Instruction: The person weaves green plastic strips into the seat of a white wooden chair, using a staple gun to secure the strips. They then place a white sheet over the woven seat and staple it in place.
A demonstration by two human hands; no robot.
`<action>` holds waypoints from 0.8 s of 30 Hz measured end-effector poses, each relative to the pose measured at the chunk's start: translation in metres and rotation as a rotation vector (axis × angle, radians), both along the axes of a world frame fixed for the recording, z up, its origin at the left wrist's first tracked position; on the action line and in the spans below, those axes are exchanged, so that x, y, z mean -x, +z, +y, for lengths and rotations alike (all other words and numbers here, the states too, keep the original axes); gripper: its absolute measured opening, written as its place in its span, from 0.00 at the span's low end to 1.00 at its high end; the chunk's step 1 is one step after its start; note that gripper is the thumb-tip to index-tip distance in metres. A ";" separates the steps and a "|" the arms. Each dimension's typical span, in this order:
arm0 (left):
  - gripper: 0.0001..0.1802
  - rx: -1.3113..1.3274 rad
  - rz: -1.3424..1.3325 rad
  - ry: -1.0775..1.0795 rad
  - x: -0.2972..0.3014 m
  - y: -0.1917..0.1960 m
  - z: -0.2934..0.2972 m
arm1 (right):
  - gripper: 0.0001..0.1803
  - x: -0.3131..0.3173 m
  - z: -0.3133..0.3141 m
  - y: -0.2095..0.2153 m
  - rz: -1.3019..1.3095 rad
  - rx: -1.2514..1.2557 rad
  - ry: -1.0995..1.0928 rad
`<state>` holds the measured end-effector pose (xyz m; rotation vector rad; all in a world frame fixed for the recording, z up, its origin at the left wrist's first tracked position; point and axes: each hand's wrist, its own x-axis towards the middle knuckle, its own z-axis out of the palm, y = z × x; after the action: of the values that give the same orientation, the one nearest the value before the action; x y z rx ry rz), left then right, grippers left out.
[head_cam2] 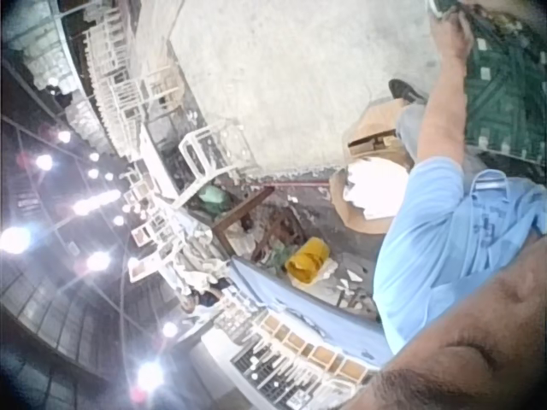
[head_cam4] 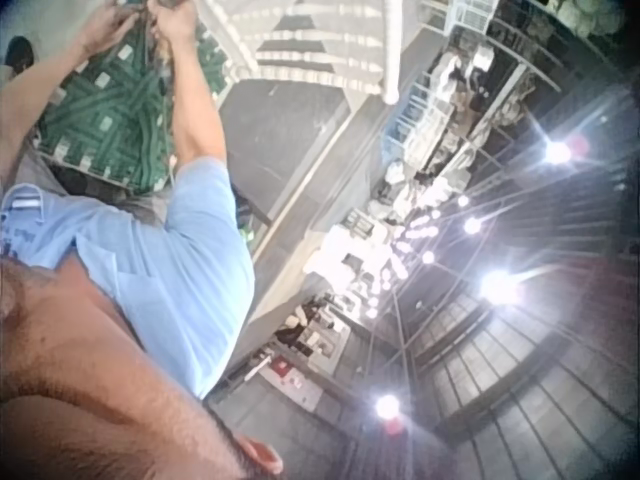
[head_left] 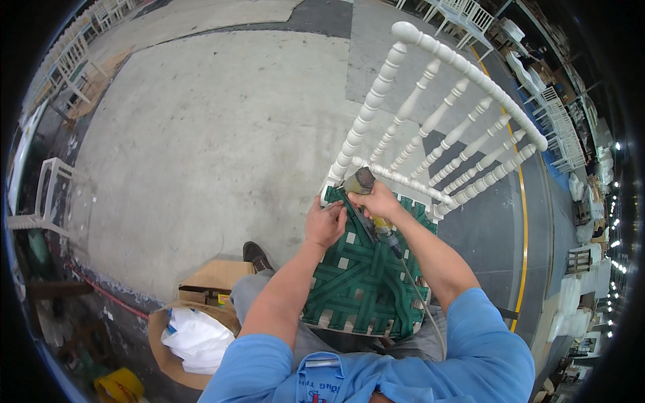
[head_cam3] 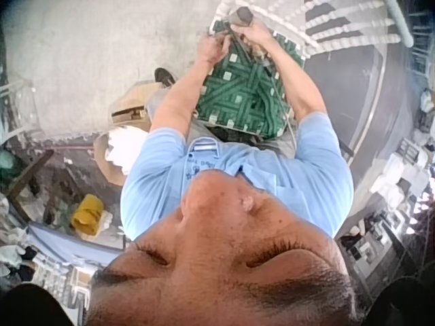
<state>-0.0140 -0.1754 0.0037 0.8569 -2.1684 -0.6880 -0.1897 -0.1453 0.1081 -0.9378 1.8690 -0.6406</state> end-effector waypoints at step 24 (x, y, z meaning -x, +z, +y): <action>0.14 0.261 -0.174 -0.027 0.013 0.038 -0.021 | 0.18 0.029 0.424 0.207 0.006 0.169 -1.020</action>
<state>-0.0268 -0.1966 0.0419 0.7738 -2.3634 -0.3424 -0.2191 0.2791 0.3154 0.0030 2.2612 -1.3975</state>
